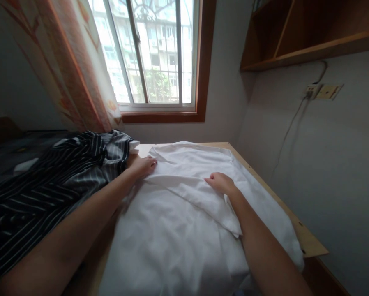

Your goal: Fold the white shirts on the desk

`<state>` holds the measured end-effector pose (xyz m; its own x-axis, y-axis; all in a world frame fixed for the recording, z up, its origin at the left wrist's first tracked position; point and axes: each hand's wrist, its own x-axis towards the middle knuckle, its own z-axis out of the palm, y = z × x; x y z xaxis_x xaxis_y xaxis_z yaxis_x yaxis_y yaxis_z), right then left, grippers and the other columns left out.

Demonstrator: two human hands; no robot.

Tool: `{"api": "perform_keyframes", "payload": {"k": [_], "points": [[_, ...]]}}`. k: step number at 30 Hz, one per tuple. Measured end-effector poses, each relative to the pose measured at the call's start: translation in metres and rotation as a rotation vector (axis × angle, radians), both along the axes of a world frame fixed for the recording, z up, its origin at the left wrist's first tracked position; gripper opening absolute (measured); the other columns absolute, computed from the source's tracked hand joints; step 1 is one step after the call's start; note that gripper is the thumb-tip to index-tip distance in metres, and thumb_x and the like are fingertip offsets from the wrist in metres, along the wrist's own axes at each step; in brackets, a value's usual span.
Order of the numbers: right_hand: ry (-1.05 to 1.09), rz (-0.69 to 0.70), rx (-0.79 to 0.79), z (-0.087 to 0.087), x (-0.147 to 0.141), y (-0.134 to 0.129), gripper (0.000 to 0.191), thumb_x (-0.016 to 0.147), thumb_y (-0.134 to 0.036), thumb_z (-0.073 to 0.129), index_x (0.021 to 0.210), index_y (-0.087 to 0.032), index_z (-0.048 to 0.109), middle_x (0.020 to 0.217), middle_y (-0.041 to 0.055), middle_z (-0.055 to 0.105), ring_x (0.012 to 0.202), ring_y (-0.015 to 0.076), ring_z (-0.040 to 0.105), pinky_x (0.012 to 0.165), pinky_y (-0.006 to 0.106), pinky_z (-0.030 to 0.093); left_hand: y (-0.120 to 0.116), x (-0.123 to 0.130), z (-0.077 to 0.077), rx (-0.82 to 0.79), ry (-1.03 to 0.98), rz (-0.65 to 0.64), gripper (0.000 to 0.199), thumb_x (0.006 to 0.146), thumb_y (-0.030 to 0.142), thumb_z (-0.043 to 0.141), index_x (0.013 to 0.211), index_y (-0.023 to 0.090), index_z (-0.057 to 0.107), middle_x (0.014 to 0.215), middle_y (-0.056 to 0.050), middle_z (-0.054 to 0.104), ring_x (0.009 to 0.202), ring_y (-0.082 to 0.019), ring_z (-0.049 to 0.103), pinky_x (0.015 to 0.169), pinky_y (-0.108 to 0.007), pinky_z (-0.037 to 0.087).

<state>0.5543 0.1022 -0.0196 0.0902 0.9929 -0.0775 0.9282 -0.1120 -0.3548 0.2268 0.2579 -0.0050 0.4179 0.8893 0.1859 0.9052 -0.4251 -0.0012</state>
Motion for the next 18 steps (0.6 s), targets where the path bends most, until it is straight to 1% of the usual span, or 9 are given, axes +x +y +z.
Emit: {"api": "perform_keyframes", "payload": {"k": [1, 3, 5, 7, 10, 13, 15, 17, 18], "points": [[0.007, 0.003, 0.002, 0.0, 0.0, 0.0, 0.038, 0.092, -0.047, 0.048, 0.077, -0.017, 0.066, 0.079, 0.0059, 0.068, 0.07, 0.0165, 0.056, 0.056, 0.026, 0.028, 0.005, 0.006, -0.004, 0.012, -0.004, 0.011, 0.034, 0.089, 0.027, 0.043, 0.1, 0.014, 0.073, 0.11, -0.017, 0.069, 0.097, -0.028, 0.067, 0.088, -0.037, 0.05], [0.02, 0.004, 0.003, 0.001, 0.0, -0.001, 0.038, 0.092, -0.047, 0.049, 0.077, -0.018, 0.066, 0.08, 0.006, 0.068, 0.071, 0.0168, 0.057, 0.057, 0.026, 0.028, 0.014, 0.015, -0.012, 0.035, -0.019, 0.036, 0.037, 0.091, 0.023, 0.038, 0.103, 0.011, 0.071, 0.118, -0.02, 0.065, 0.112, -0.029, 0.061, 0.098, -0.038, 0.044], [0.023, 0.003, 0.001, 0.001, 0.0, -0.001, 0.037, 0.091, -0.048, 0.048, 0.077, -0.018, 0.066, 0.081, 0.0061, 0.069, 0.071, 0.017, 0.057, 0.057, 0.026, 0.028, 0.025, 0.021, -0.019, 0.037, -0.03, 0.061, 0.041, 0.092, 0.019, 0.035, 0.112, 0.008, 0.068, 0.128, -0.022, 0.06, 0.126, -0.029, 0.051, 0.108, -0.039, 0.036], [0.016, -0.002, 0.001, 0.0, 0.0, 0.0, 0.036, 0.092, -0.047, 0.048, 0.077, -0.018, 0.066, 0.081, 0.006, 0.069, 0.071, 0.0172, 0.057, 0.057, 0.027, 0.028, 0.036, 0.024, -0.025, 0.011, -0.036, 0.09, 0.045, 0.093, 0.02, 0.032, 0.125, 0.007, 0.062, 0.14, -0.021, 0.053, 0.134, -0.029, 0.044, 0.112, -0.042, 0.031], [-0.001, 0.0, 0.0, -0.002, 0.0, 0.002, 0.035, 0.092, -0.045, 0.048, 0.076, -0.019, 0.065, 0.08, 0.0055, 0.069, 0.071, 0.0171, 0.056, 0.058, 0.027, 0.028, 0.051, 0.022, -0.03, -0.054, -0.036, 0.127, 0.051, 0.096, 0.033, 0.031, 0.139, 0.015, 0.051, 0.152, -0.016, 0.043, 0.141, -0.03, 0.037, 0.114, -0.05, 0.027], [-0.014, 0.007, -0.015, -0.005, 0.001, 0.003, 0.035, 0.092, -0.044, 0.048, 0.075, -0.018, 0.063, 0.079, 0.0049, 0.069, 0.07, 0.0161, 0.055, 0.058, 0.026, 0.027, 0.062, 0.018, -0.033, -0.092, -0.029, 0.145, 0.056, 0.097, 0.045, 0.03, 0.145, 0.021, 0.045, 0.158, -0.012, 0.033, 0.146, -0.03, 0.027, 0.116, -0.055, 0.022], [-0.017, 0.012, -0.019, -0.005, 0.001, 0.004, 0.034, 0.093, -0.043, 0.048, 0.075, -0.018, 0.063, 0.079, 0.0045, 0.068, 0.069, 0.0153, 0.055, 0.058, 0.026, 0.027, 0.067, 0.017, -0.033, -0.098, -0.03, 0.156, 0.061, 0.096, 0.048, 0.031, 0.149, 0.019, 0.039, 0.159, -0.012, 0.03, 0.147, -0.029, 0.024, 0.117, -0.055, 0.019], [-0.019, 0.017, -0.019, -0.005, 0.001, 0.004, 0.034, 0.093, -0.043, 0.048, 0.075, -0.018, 0.063, 0.079, 0.0039, 0.068, 0.069, 0.0146, 0.055, 0.058, 0.025, 0.027, 0.07, 0.017, -0.033, -0.051, -0.042, 0.186, 0.067, 0.093, 0.05, 0.036, 0.15, 0.014, 0.035, 0.157, -0.015, 0.033, 0.145, -0.03, 0.029, 0.117, -0.051, 0.022], [-0.021, 0.017, -0.017, -0.005, 0.001, 0.004, 0.034, 0.093, -0.043, 0.048, 0.075, -0.018, 0.063, 0.078, 0.0035, 0.068, 0.069, 0.0145, 0.055, 0.057, 0.025, 0.027, 0.071, 0.017, -0.032, -0.014, -0.047, 0.205, 0.069, 0.092, 0.049, 0.038, 0.149, 0.01, 0.036, 0.155, -0.017, 0.037, 0.143, -0.031, 0.033, 0.116, -0.049, 0.025]]}}
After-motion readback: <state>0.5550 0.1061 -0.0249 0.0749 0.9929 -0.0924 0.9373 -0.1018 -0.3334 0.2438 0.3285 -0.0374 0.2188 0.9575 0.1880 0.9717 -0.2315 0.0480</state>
